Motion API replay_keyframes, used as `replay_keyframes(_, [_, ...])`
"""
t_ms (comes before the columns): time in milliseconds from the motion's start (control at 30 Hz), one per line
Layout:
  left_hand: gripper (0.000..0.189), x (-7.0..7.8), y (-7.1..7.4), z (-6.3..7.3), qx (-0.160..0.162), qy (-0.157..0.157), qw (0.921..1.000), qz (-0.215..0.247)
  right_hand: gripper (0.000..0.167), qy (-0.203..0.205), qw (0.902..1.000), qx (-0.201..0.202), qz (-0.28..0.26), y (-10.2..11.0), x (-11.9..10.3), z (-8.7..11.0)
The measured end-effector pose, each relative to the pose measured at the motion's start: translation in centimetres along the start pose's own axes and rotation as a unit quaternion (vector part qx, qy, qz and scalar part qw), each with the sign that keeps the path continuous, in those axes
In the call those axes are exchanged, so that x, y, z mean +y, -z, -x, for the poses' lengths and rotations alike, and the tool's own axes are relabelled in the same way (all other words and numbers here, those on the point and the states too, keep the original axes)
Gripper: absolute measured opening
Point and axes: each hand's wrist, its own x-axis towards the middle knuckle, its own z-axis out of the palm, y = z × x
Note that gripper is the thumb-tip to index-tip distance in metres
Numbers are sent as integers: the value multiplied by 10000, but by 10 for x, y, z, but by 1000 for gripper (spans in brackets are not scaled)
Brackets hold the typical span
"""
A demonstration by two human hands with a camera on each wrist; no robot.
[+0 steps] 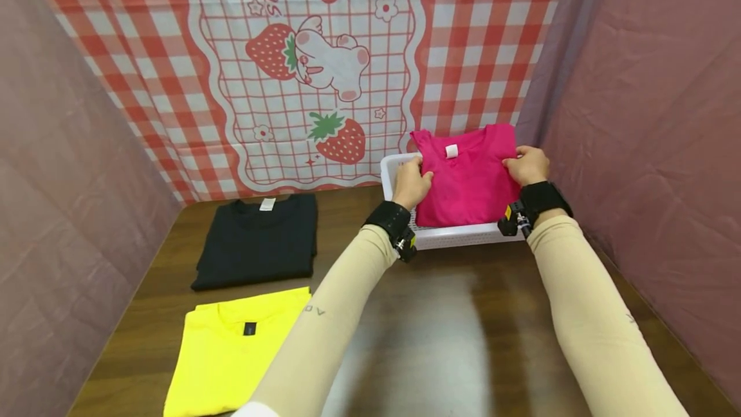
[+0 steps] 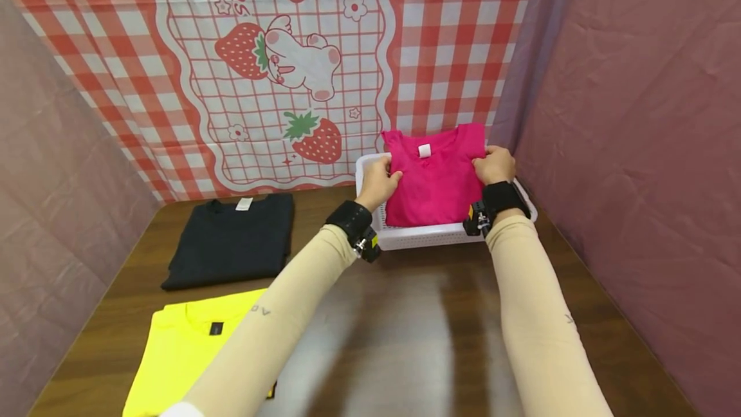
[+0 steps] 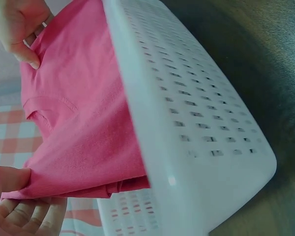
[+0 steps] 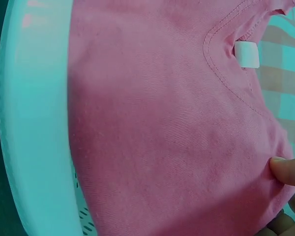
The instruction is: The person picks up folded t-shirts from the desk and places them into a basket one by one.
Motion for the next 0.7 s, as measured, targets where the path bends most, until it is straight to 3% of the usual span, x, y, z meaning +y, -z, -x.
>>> replay_keyframes(367, [33, -9, -17, 2, -45, 230, 9996, 178, 37, 42, 9996, -107, 271, -18, 16, -4])
replay_keyframes(700, [22, -13, -27, 3, -116, 445, 9989, 124, 41, 185, 9980, -375, 471, -29, 23, -8])
